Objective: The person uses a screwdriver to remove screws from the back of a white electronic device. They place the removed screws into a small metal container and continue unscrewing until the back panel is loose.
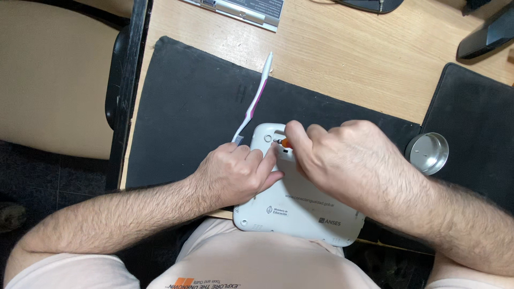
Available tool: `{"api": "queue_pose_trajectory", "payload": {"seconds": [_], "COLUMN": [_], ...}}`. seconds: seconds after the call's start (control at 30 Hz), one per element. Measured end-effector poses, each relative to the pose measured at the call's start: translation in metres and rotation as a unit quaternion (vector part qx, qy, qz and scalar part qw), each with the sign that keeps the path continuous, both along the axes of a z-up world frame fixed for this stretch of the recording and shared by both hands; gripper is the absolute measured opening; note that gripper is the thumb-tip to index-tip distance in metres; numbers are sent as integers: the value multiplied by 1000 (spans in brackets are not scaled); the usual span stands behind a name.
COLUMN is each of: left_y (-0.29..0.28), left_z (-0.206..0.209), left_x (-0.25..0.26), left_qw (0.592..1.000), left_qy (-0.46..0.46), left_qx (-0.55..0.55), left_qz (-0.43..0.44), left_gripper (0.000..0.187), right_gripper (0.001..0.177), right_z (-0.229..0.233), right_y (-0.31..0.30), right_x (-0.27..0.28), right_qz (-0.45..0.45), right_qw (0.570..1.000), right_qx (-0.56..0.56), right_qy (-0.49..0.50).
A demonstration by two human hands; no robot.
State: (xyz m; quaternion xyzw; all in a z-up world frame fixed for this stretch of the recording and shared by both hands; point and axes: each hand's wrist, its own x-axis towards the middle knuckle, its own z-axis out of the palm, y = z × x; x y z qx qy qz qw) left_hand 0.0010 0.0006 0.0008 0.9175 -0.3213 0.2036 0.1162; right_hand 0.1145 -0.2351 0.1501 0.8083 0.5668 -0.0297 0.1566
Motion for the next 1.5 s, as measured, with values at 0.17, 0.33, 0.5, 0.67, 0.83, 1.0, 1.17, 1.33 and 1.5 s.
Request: {"api": "queue_pose_trajectory", "payload": {"seconds": [0.17, 0.33, 0.5, 0.67, 0.83, 1.0, 1.17, 1.33, 1.5], "left_y": [0, 0, 0, 0, 0, 0, 0, 0, 0], "left_z": [-3, -2, -3, -1, -2, -3, -3, -4, -8], "left_x": [-2, -1, -1, 0, 0, -1, 0, 0, -1], "left_qw": [1000, 1000, 1000, 1000, 1000, 1000, 1000, 1000, 999], "left_qy": [4, 3, 11, 12, 19, 15, 20, 16, 35], "left_qx": [-14, 3, -24, -3, -13, -1, -10, -13, -25], "left_qz": [-2, -3, -4, -6, -11, -5, -13, -10, -25], "left_gripper": [51, 59, 46, 55, 52, 60, 50, 56, 43], "right_gripper": [64, 8, 75, 20, 75, 19, 57, 12, 52], "right_z": [-14, -4, -23, -9, -23, -19, -31, -14, -37], "right_y": [-2, -1, -3, 0, -2, -5, 1, 5, 5], "right_x": [-1, -2, 1, -2, -2, -1, -6, -1, -13], "right_qz": [-31, -16, -57, -28, -41, -16, -39, -1, -37], "right_qw": [998, 1000, 997, 999, 997, 999, 995, 998, 993], "right_qx": [27, 3, 23, 40, 28, 38, 80, 59, 107], "right_qy": [-36, 20, -51, 2, -65, 16, -49, 17, -41]}}
